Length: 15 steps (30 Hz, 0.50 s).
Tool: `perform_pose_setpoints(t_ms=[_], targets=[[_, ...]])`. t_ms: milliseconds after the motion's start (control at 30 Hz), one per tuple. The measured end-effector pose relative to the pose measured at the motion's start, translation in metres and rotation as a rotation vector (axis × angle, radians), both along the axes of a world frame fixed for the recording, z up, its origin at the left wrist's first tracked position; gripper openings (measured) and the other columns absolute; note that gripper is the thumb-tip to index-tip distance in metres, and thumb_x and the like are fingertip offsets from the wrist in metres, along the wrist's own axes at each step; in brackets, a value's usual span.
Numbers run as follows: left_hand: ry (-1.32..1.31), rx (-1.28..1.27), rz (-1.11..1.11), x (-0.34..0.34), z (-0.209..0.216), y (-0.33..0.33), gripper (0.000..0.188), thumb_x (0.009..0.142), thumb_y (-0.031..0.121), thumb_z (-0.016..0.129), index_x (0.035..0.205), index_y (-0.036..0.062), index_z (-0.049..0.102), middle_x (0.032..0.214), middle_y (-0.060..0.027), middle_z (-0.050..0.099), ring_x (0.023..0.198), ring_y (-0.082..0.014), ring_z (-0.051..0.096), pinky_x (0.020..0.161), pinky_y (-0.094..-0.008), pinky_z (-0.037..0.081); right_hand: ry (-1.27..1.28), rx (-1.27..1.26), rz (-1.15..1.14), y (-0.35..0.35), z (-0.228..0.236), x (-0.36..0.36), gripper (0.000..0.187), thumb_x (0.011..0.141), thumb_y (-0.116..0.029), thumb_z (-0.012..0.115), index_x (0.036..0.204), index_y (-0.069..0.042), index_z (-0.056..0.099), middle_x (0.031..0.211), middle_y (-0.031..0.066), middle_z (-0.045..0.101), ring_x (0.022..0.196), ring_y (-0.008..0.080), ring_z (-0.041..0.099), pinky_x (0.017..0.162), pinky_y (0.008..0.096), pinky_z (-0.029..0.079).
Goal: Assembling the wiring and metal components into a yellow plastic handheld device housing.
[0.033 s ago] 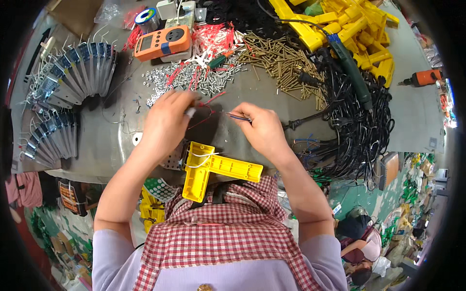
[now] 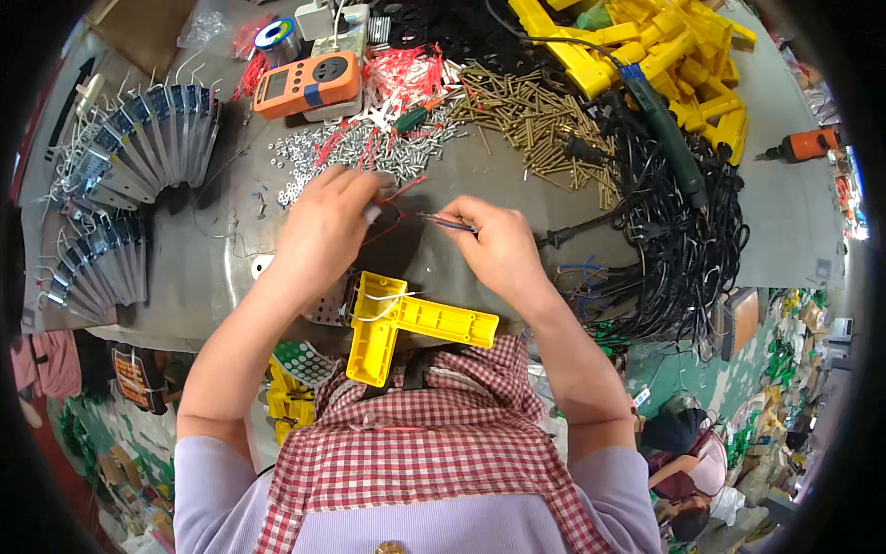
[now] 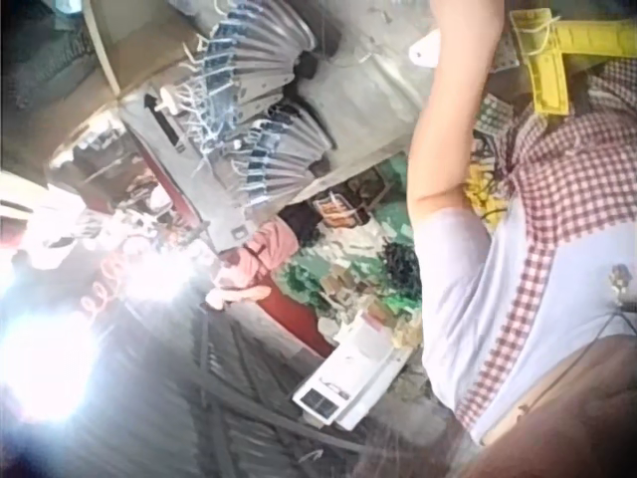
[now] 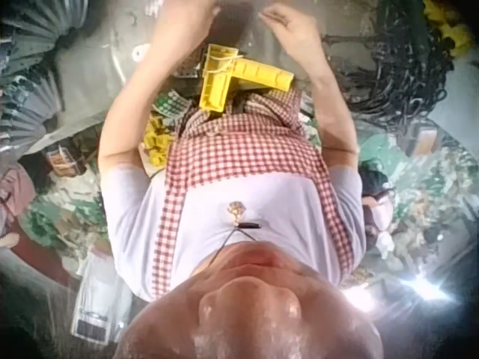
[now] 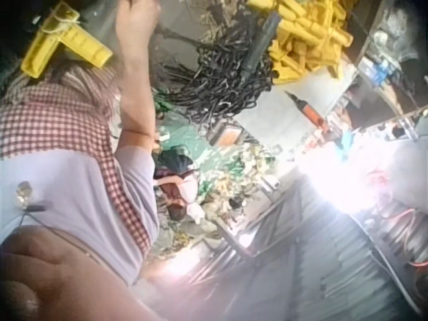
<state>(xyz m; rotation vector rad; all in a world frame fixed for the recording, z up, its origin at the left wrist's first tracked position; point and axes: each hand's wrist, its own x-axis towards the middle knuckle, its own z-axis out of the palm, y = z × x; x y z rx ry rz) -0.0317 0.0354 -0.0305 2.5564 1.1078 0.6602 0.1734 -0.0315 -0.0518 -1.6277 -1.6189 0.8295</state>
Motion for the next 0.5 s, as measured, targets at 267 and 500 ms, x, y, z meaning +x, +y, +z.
perform_pose_setpoints(t_ms=[267,500], targets=[[0.242,0.183,-0.340,0.016,-0.017,0.014,0.038,0.072,0.004,0.058,0.110,0.0031,0.054,0.095,-0.0097,0.059,0.089,-0.0257,0.055,0.082,-0.0363,0.044,0.047,-0.062,-0.038,-0.005,0.003,0.007,0.018,0.083,-0.015,0.064,0.094,-0.002,0.063,0.080,0.0118,0.066,0.073,0.0175,0.065,0.067,0.0300,0.049],[-0.730,-0.713,-0.033,0.029,0.000,-0.012,0.024,0.083,-0.002,0.055,0.107,0.0016,0.056,0.094,-0.0045,0.058,0.086,-0.0128,0.056,0.077,-0.0259,0.045,0.246,-0.137,0.067,-0.001,0.031,-0.012,0.029,0.081,-0.022,0.069,0.098,0.001,0.064,0.090,0.0101,0.068,0.084,0.0140,0.063,0.080,0.0301,0.050]])
